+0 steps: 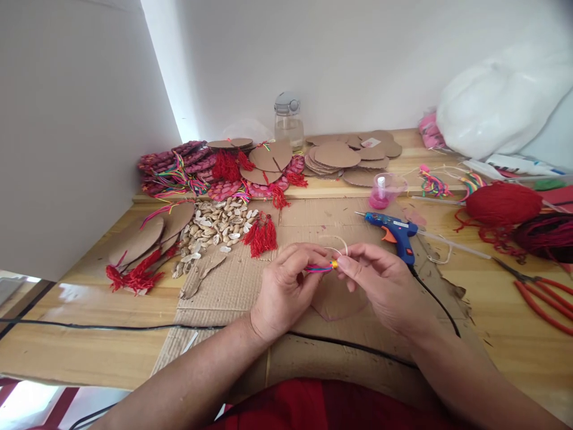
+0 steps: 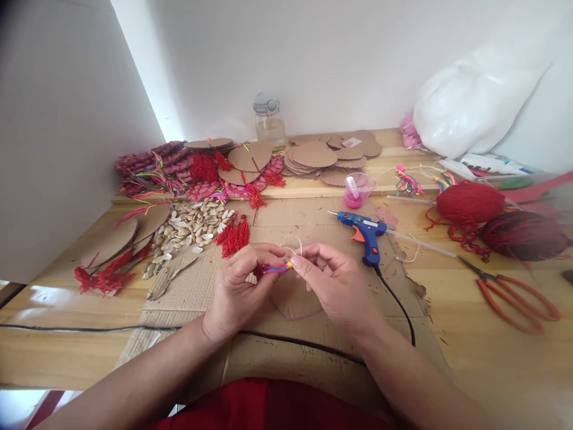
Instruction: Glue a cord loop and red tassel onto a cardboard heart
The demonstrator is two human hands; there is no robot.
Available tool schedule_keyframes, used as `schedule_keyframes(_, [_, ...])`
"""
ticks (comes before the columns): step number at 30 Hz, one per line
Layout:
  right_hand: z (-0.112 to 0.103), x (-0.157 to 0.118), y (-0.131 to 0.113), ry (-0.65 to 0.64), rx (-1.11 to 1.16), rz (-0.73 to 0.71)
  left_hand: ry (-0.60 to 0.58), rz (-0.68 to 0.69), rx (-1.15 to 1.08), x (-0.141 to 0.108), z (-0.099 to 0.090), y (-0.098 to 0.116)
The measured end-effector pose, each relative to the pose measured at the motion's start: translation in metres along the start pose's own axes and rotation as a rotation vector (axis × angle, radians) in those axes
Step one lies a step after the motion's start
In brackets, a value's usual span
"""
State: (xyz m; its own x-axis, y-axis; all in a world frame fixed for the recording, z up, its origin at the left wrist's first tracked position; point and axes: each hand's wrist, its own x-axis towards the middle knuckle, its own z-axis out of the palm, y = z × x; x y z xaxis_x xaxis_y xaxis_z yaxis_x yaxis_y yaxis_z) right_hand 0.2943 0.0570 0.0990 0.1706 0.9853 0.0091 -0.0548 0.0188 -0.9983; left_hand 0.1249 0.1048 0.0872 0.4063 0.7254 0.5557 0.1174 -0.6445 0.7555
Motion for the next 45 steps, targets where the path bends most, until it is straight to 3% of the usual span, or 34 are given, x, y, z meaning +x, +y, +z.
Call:
schedule_keyframes(7, [-0.003,0.001,0.006,0.004,0.036,-0.025,-0.128,-0.261,-0.340,0.002,-0.001,0.011])
schedule_keyframes(12, [-0.001,0.001,0.006,0.017,0.141,-0.021,-0.089,-0.389,-0.411,0.003,0.001,0.006])
schedule_keyframes(17, [0.000,0.002,0.006,0.006,0.195,-0.003,-0.133,-0.469,-0.532,0.004,-0.001,0.006])
schedule_keyframes(22, [0.000,0.002,0.007,0.011,0.214,0.016,-0.126,-0.568,-0.510,0.006,-0.001,0.007])
schedule_keyframes(29, [0.001,0.003,0.007,0.011,0.267,0.069,-0.063,-0.590,-0.490,0.005,0.003,0.005])
schedule_keyframes(33, [0.002,0.001,0.001,-0.023,0.163,0.110,0.008,-0.575,-0.534,0.004,0.004,0.004])
schedule_keyframes(37, [0.006,-0.002,-0.002,-0.009,0.016,0.094,0.066,-0.459,-0.454,0.001,0.007,-0.001])
schedule_keyframes(45, [0.006,-0.002,0.001,0.027,0.056,0.191,0.061,-0.207,-0.180,-0.004,0.009,-0.003])
